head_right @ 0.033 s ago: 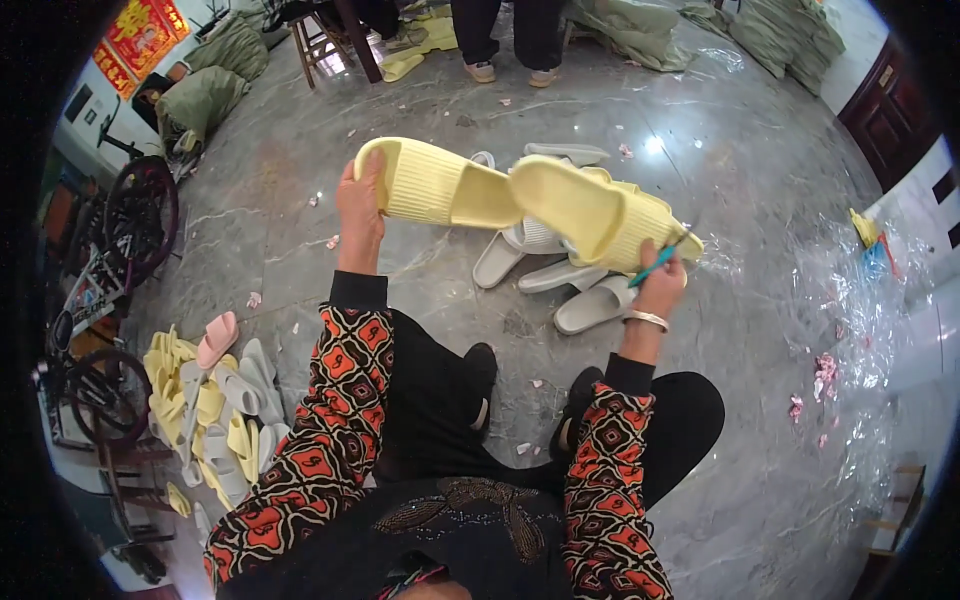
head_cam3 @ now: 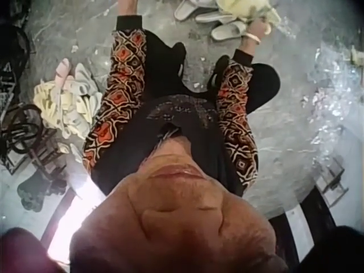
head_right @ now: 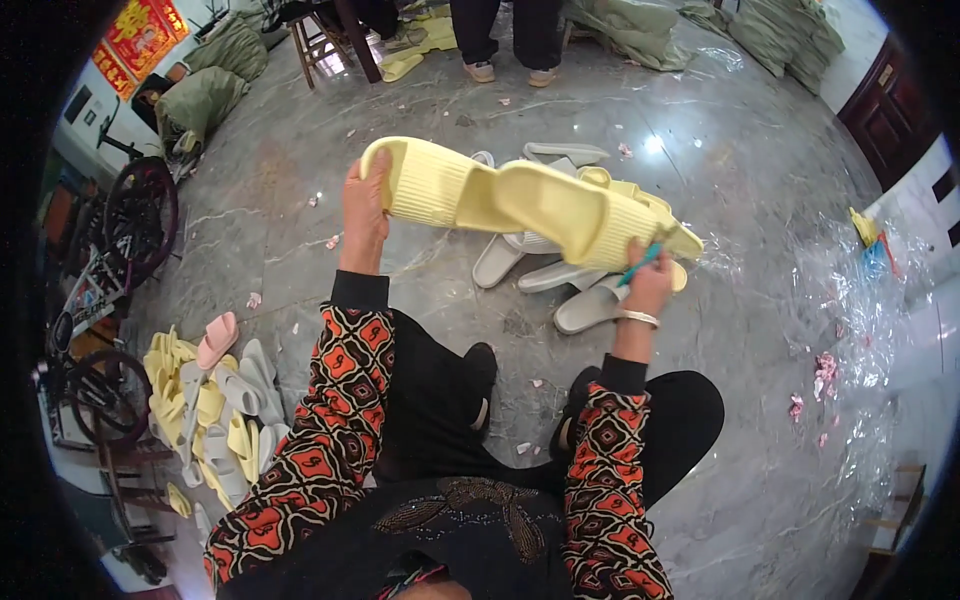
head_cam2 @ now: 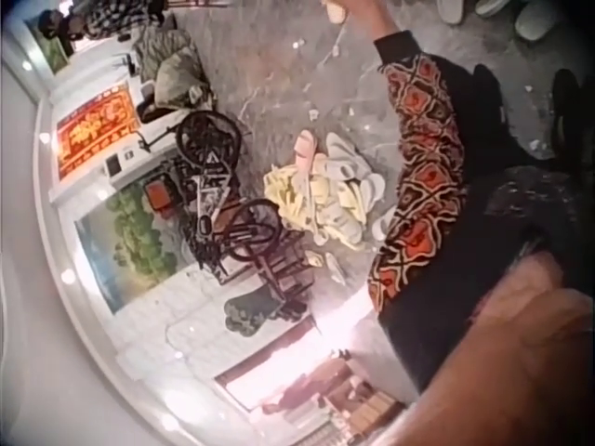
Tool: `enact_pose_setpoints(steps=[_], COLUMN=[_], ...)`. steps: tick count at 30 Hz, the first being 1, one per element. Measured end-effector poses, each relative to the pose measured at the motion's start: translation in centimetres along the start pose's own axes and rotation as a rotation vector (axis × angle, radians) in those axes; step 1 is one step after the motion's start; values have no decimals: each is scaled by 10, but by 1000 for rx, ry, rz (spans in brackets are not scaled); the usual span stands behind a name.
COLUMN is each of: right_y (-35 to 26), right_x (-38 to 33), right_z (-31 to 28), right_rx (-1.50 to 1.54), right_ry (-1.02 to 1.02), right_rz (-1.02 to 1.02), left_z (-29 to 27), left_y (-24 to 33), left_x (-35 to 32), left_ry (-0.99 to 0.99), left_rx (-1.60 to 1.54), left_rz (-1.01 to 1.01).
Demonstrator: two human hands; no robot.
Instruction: The person picks up slippers from the floor, trims excess material from them using scissors, and sets them down.
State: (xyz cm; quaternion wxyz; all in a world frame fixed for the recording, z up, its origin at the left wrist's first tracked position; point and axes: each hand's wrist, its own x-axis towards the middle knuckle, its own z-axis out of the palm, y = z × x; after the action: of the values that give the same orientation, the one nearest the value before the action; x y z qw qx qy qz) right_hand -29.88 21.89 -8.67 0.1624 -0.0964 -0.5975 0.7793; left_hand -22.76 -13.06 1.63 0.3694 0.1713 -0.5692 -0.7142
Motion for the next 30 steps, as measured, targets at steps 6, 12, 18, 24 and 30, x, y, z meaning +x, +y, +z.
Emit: enact_pose_setpoints(steps=[6, 12, 18, 24, 30], right_y=[-9, -34, -22, -7, 39], right_x=[-48, -59, -66, -53, -33], right_z=[37, 46, 42, 37, 7], right_rx=[308, 253, 183, 227, 208], right_ry=[-304, -384, -432, -224, -47], right_rz=[360, 244, 307, 282, 460], left_z=[16, 19, 21, -157, -512], left_y=[-10, 0, -16, -68, 56], left_x=[-20, -32, -33, 5, -64], left_ry=[-240, -309, -196, -128, 112], left_rx=[45, 57, 378, 613, 1970], left_rz=[-111, -95, 84, 54, 502])
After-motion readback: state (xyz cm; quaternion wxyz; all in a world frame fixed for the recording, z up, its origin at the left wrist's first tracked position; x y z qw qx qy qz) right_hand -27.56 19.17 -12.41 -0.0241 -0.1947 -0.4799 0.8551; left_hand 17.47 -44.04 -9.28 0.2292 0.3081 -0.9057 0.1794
